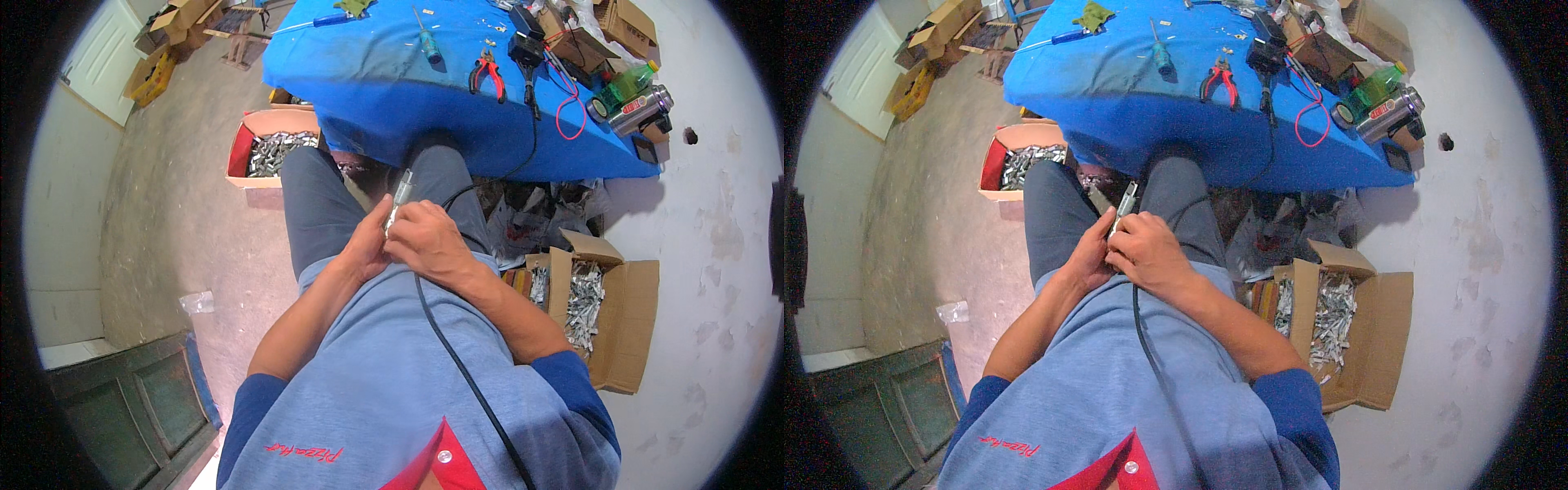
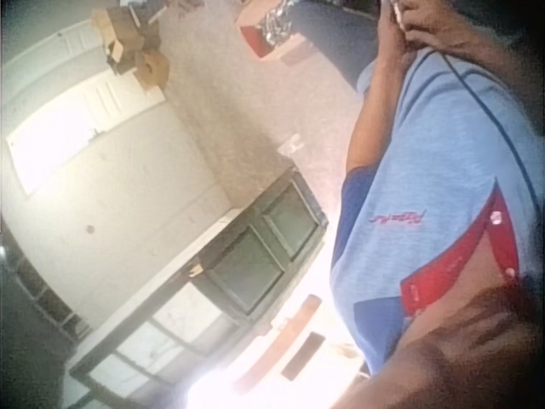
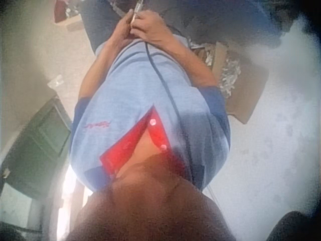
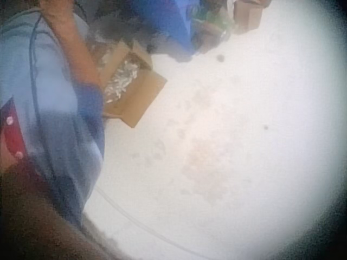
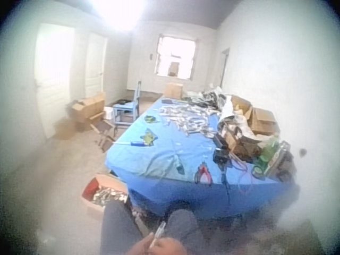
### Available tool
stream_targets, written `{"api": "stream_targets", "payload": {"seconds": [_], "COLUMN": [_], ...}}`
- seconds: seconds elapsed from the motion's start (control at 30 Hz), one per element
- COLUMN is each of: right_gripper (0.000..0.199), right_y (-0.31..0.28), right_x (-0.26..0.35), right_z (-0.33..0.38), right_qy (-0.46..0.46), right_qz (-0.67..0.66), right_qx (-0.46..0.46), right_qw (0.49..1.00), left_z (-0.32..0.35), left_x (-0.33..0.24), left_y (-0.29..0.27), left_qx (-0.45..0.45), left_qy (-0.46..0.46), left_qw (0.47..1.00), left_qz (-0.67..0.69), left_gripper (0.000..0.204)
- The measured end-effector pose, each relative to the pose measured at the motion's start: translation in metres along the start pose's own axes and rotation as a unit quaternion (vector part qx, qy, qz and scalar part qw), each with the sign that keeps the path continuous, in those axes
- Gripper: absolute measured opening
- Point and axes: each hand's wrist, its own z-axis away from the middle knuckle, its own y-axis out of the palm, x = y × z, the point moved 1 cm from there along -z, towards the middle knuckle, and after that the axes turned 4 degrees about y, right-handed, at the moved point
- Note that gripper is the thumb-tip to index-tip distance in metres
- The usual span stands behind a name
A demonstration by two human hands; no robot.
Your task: The person picks up a metal housing, inserts a component, and uses a screwdriver to tighten a screw. They then use pliers to grip and adjust a wire attached to the metal assembly.
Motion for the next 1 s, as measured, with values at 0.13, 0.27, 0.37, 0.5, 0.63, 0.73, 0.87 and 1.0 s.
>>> {"api": "stream_targets", "payload": {"seconds": [0.13, 0.27, 0.37, 0.5, 0.63, 0.73, 0.87, 1.0], "right_gripper": [0.008, 0.015, 0.022, 0.026, 0.034, 0.034, 0.028, 0.038], "right_y": [-0.011, -0.034, -0.069, -0.142, -0.191, -0.196, -0.109, -0.037], "right_x": [-0.004, -0.011, -0.038, -0.131, -0.175, -0.171, -0.152, -0.050], "right_z": [0.006, 0.029, 0.068, 0.212, 0.351, 0.333, 0.185, 0.034], "right_qy": [0.028, 0.210, 0.298, 0.395, 0.511, 0.525, 0.411, 0.320], "right_qz": [-0.071, -0.135, -0.184, 0.153, 0.411, 0.438, -0.028, -0.212], "right_qx": [-0.072, -0.224, -0.367, -0.456, -0.346, -0.319, -0.333, -0.044], "right_qw": [0.994, 0.942, 0.862, 0.783, 0.670, 0.656, 0.848, 0.922], "left_z": [-0.006, -0.005, -0.004, -0.005, -0.005, -0.006, -0.005, 0.000], "left_x": [0.003, 0.001, -0.001, 0.002, 0.003, 0.002, 0.003, 0.000], "left_y": [-0.015, -0.011, -0.014, -0.016, -0.013, -0.010, -0.003, -0.009], "left_qx": [0.060, 0.087, 0.091, 0.110, 0.109, 0.113, 0.093, 0.099], "left_qy": [-0.007, 0.008, 0.002, 0.000, -0.002, 0.006, 0.001, 0.007], "left_qw": [0.998, 0.995, 0.995, 0.994, 0.994, 0.993, 0.994, 0.993], "left_qz": [-0.002, -0.052, -0.037, -0.026, -0.031, -0.034, -0.061, -0.068], "left_gripper": [0.052, 0.058, 0.060, 0.059, 0.058, 0.059, 0.060, 0.057]}}
